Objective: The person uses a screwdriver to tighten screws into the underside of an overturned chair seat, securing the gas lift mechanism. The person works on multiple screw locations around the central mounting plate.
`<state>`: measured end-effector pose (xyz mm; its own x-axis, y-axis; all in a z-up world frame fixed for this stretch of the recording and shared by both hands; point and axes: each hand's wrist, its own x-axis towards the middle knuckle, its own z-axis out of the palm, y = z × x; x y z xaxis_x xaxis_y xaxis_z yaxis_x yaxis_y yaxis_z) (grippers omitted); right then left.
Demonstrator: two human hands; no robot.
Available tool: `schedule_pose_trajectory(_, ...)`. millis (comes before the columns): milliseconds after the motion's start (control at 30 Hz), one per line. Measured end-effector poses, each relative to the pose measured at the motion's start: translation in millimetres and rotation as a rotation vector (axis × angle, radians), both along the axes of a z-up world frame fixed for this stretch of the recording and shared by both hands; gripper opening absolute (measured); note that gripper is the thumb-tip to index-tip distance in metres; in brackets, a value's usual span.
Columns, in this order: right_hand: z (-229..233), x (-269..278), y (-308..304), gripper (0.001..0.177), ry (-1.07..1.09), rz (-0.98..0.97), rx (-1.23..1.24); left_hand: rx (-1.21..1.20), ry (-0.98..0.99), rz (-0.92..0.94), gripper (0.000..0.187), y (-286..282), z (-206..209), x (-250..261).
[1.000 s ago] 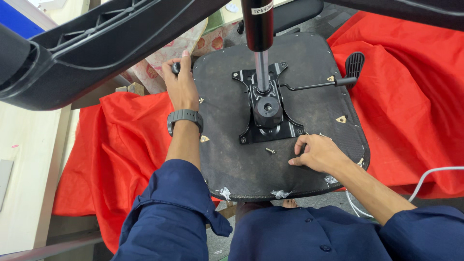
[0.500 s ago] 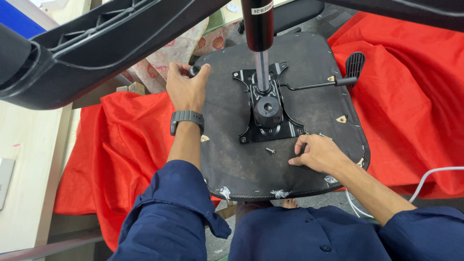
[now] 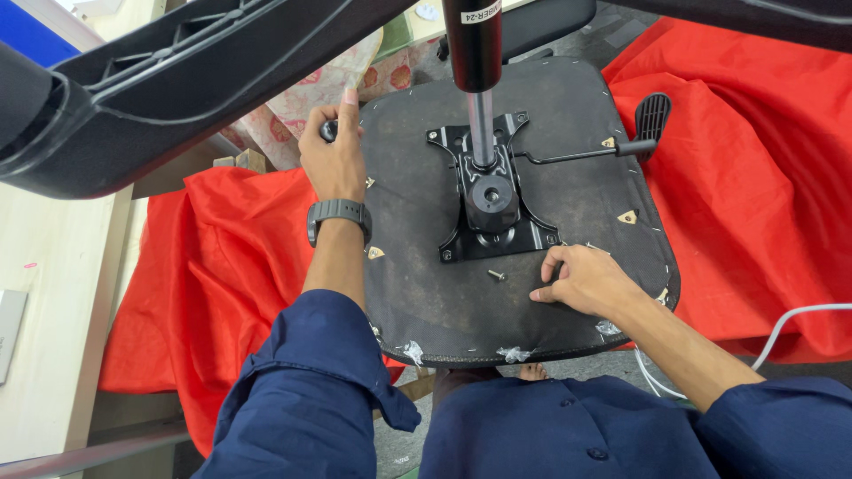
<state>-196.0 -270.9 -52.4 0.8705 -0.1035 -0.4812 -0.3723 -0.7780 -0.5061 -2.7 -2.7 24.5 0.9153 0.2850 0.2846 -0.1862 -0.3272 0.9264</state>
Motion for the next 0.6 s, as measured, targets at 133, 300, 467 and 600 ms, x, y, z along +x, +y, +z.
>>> schedule_pose_trajectory(133, 0, 1, 0, 0.038, 0.026, 0.002, -0.013, -0.137, 0.043, 0.003, 0.047, 2, -4, 9)
schedule_pose_trajectory(300, 1, 0, 1, 0.038, 0.025, -0.005, -0.015, -0.348, -0.051, -0.105, 0.037, 6, -11, 24)
schedule_pose_trajectory(467, 1, 0, 0, 0.039, 0.005, 0.013, -0.028, -0.095, -0.042, 0.007, 0.049, 13, -8, 24)
schedule_pose_trajectory(600, -1, 1, -1, 0.038, 0.056, -0.008, -0.003, -0.007, -0.046, 0.103, 0.045, 20, 0, 23)
